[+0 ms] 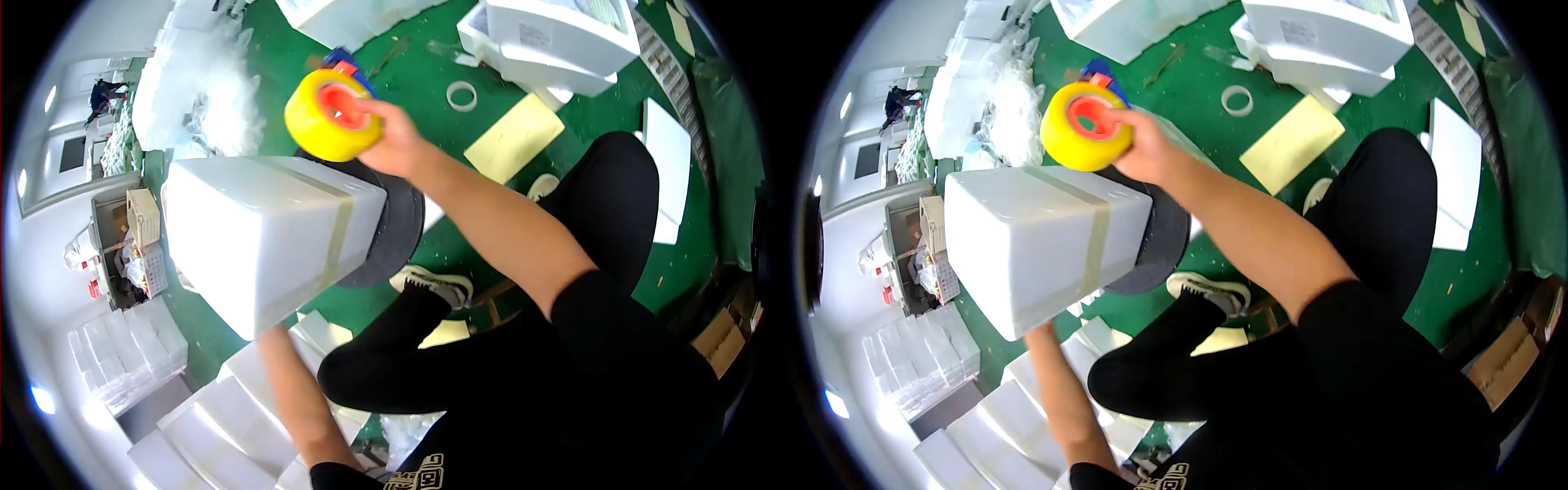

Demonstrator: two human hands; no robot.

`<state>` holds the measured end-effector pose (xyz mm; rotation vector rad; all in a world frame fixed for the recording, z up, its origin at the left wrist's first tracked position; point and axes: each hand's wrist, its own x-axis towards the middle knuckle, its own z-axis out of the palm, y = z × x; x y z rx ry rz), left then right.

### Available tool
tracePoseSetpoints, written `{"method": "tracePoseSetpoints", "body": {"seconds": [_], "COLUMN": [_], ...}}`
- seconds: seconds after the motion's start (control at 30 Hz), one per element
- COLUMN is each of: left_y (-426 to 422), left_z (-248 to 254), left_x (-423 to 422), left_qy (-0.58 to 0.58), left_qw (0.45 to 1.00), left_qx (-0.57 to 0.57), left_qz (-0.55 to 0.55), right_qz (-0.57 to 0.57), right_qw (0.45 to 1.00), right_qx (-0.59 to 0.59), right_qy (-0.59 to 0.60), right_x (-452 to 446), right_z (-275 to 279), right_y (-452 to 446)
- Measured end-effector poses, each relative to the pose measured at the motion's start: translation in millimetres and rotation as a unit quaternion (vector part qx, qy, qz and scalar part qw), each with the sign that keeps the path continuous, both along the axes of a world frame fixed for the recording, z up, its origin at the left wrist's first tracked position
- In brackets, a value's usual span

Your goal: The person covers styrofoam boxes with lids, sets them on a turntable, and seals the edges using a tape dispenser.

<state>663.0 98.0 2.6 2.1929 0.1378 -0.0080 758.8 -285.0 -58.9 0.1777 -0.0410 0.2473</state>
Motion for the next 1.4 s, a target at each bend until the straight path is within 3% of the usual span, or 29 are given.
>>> {"method": "tracePoseSetpoints", "body": {"seconds": [0.03,0.07,0.2,0.3,0.4,0.43,0.5,0.67,0.73,0.77,0.83,0.87,0.93,1.0,1.03,1.17,1.23,1.27,1.33,1.4], "left_y": [-52,-70,-79,-72,-67,-68,-65,-49,-32,-20,-13,-31,-89,-137,-146,-144,-143,-144,-149,-156], "left_z": [-8,-17,-23,-16,-16,-16,-17,-24,-12,8,75,100,124,113,116,110,110,111,108,108], "left_x": [6,7,-6,-28,-37,-37,-33,-1,18,30,43,44,68,84,84,78,80,80,77,72], "left_qy": [0.103,0.119,0.106,0.088,0.072,0.071,0.065,0.03,-0.08,-0.195,-0.335,-0.329,-0.302,-0.188,-0.177,-0.172,-0.164,-0.163,-0.148,-0.136], "left_qw": [0.913,0.881,0.863,0.865,0.873,0.875,0.882,0.937,0.986,0.98,0.919,0.881,0.755,0.691,0.728,0.733,0.732,0.746,0.776,0.811], "left_qx": [-0.361,-0.42,-0.461,-0.465,-0.456,-0.453,-0.441,-0.328,-0.142,-0.007,0.148,0.22,0.348,0.38,0.377,0.389,0.4,0.405,0.413,0.407], "left_qz": [0.159,0.184,0.176,0.165,0.157,0.156,0.151,0.116,0.04,-0.035,-0.148,-0.259,-0.466,-0.585,-0.545,-0.531,-0.526,-0.503,-0.453,-0.399], "right_qz": [-0.008,0.028,0.112,0.171,0.168,0.121,0.108,0.077,0.086,0.092,0.096,0.097,0.175,0.205,0.219,0.262,0.231,0.3,0.4,0.433], "right_qw": [0.997,0.995,0.989,0.982,0.966,0.983,0.989,0.989,0.994,0.995,0.985,0.97,0.878,0.84,0.816,0.707,0.632,0.636,0.594,0.595], "right_qx": [-0.02,-0.032,0.065,0.083,0.195,0.093,0.081,0.029,0.014,0.006,-0.14,-0.217,-0.445,-0.496,-0.522,-0.638,-0.716,-0.685,-0.661,-0.638], "right_qy": [0.08,0.092,0.077,-0.006,-0.019,0.107,0.063,0.126,0.065,0.035,-0.013,-0.042,-0.024,-0.078,-0.119,-0.157,-0.186,-0.191,-0.223,-0.227], "right_x": [21,35,0,6,19,9,0,-6,-1,2,16,22,34,40,41,36,41,40,17,-15], "right_z": [-9,-21,1,-14,-39,-18,-33,-59,-60,-58,-40,-28,-8,-9,-9,1,14,16,15,-13], "right_y": [30,59,79,76,81,73,71,71,43,24,-21,-34,-40,-38,-38,-40,-38,-46,-54,-76]}}
